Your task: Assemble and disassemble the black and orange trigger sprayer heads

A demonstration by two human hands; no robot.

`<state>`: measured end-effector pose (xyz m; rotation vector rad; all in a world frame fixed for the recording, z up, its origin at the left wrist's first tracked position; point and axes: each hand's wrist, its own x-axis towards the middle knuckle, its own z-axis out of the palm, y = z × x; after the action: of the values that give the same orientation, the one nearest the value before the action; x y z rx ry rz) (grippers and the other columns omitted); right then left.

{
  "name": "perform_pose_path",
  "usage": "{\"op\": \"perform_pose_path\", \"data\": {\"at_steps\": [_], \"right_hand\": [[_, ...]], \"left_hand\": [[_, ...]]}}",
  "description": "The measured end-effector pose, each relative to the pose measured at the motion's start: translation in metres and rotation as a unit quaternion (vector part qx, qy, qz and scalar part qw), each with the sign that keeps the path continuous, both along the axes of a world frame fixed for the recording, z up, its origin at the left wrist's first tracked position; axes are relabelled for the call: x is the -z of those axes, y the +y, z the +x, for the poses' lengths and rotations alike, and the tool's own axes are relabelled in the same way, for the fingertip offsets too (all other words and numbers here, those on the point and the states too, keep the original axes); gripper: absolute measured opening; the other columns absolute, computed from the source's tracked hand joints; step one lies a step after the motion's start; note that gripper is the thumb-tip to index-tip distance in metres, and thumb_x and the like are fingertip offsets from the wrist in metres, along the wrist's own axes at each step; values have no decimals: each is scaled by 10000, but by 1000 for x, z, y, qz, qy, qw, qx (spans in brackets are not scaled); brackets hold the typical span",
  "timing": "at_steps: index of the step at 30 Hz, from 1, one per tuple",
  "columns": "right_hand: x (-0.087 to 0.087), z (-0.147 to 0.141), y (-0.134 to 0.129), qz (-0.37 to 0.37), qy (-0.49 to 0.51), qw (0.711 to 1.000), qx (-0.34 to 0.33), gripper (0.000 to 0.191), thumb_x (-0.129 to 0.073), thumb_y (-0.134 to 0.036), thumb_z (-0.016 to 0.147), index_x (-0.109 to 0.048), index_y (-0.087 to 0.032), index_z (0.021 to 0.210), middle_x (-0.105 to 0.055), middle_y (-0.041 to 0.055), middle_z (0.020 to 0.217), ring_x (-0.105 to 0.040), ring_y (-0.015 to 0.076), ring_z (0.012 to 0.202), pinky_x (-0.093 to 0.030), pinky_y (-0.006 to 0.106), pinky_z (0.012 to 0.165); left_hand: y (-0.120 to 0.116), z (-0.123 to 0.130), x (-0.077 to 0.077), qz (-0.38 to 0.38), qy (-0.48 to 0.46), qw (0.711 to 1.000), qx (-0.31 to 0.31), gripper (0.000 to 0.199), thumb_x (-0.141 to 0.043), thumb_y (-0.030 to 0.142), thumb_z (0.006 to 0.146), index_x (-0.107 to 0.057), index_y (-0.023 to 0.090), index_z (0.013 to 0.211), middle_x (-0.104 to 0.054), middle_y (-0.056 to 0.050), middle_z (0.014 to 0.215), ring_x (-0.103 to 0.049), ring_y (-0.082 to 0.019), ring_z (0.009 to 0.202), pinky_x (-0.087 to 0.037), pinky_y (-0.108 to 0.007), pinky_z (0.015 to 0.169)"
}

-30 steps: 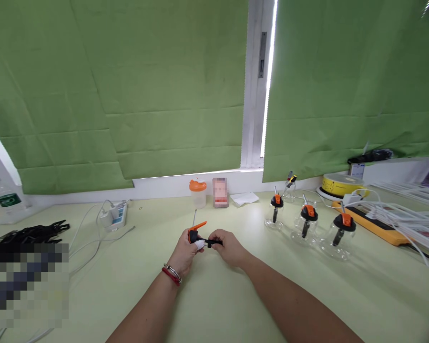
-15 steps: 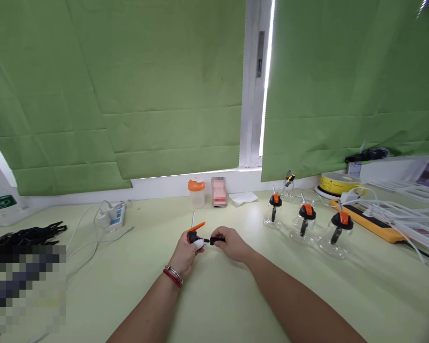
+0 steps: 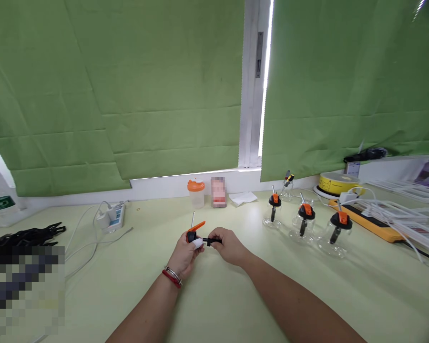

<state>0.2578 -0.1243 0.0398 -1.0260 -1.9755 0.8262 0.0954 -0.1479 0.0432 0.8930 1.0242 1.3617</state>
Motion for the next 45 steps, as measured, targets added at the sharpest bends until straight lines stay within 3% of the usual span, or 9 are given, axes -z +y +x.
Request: {"op": "perform_pose_path", "data": {"at_steps": [4, 16, 22, 27, 33, 35, 39, 42, 45], "right_hand": [[-2, 0, -3, 22, -18, 1000, 3, 181, -484, -106, 720, -602, -190, 828, -599, 19, 847, -538, 142, 747, -417, 258, 673], [5, -2, -1, -46, 43, 998, -22, 159, -501, -139, 709, -587, -192, 832, -570, -10, 738, -490, 113, 623, -390, 230, 577], [9, -6, 1, -71, 88, 993, -38, 238, -490, -122, 695, -584, -193, 902, -596, 0, 803, -525, 119, 685, -412, 232, 616], [4, -6, -1, -88, 96, 990, -48, 209, -493, -113, 684, -594, -180, 854, -600, -1, 767, -522, 116, 666, -414, 234, 619], [1, -6, -4, -90, 91, 991, -45, 208, -478, -107, 689, -596, -186, 841, -563, -17, 689, -489, 111, 616, -389, 228, 580], [2, -9, -7, -75, 92, 991, -62, 262, -463, -93, 692, -605, -199, 885, -548, -24, 689, -475, 104, 613, -379, 226, 581], [4, -18, -14, -81, 125, 984, -94, 334, -451, -89, 704, -610, -208, 973, -528, -27, 682, -470, 98, 621, -381, 235, 604], [3, -25, -19, -141, 180, 967, -110, 340, -464, -113, 705, -588, -197, 1011, -516, -30, 645, -474, 98, 598, -371, 231, 562], [2, -31, -23, -209, 259, 934, -130, 274, -487, -125, 661, -566, -178, 918, -517, -33, 642, -478, 91, 560, -332, 209, 486]], "left_hand": [[-1, 2, 1, -3, 9, 1000, 1, 315, -668, 141, 583, -536, 181, 867, -541, 36, 725, -535, -81, 554, -444, -270, 610], [-6, 3, -11, 8, 32, 999, 20, 344, -693, 149, 554, -533, 187, 857, -557, 27, 783, -516, -74, 579, -415, -250, 620], [-4, 2, -9, 0, 39, 999, 23, 377, -677, 139, 557, -514, 183, 894, -551, 28, 770, -496, -66, 562, -378, -233, 563], [-3, -1, -7, -4, 47, 999, 28, 382, -681, 132, 545, -500, 179, 878, -527, 47, 718, -480, -62, 545, -372, -232, 558], [-4, -1, -9, -2, 46, 998, 40, 489, -696, 147, 565, -480, 183, 1002, -558, 6, 831, -521, -89, 625, -406, -256, 618], [-3, 0, -9, 9, 39, 999, 16, 527, -682, 147, 591, -453, 189, 1064, -568, -18, 886, -554, -123, 732, -425, -281, 702], [-3, 1, -7, 75, 65, 990, -99, 516, -621, 180, 680, -404, 212, 1147, -539, -66, 1082, -531, -167, 965, -400, -334, 862], [-6, 3, -8, 138, 156, 968, -142, 390, -554, 191, 739, -438, 214, 1110, -443, -81, 1257, -439, -202, 1147, -359, -371, 947], [-12, 5, -12, 176, 264, 935, -161, 379, -507, 207, 778, -420, 208, 1147, -383, -92, 1316, -365, -228, 1231, -320, -405, 995]]}}
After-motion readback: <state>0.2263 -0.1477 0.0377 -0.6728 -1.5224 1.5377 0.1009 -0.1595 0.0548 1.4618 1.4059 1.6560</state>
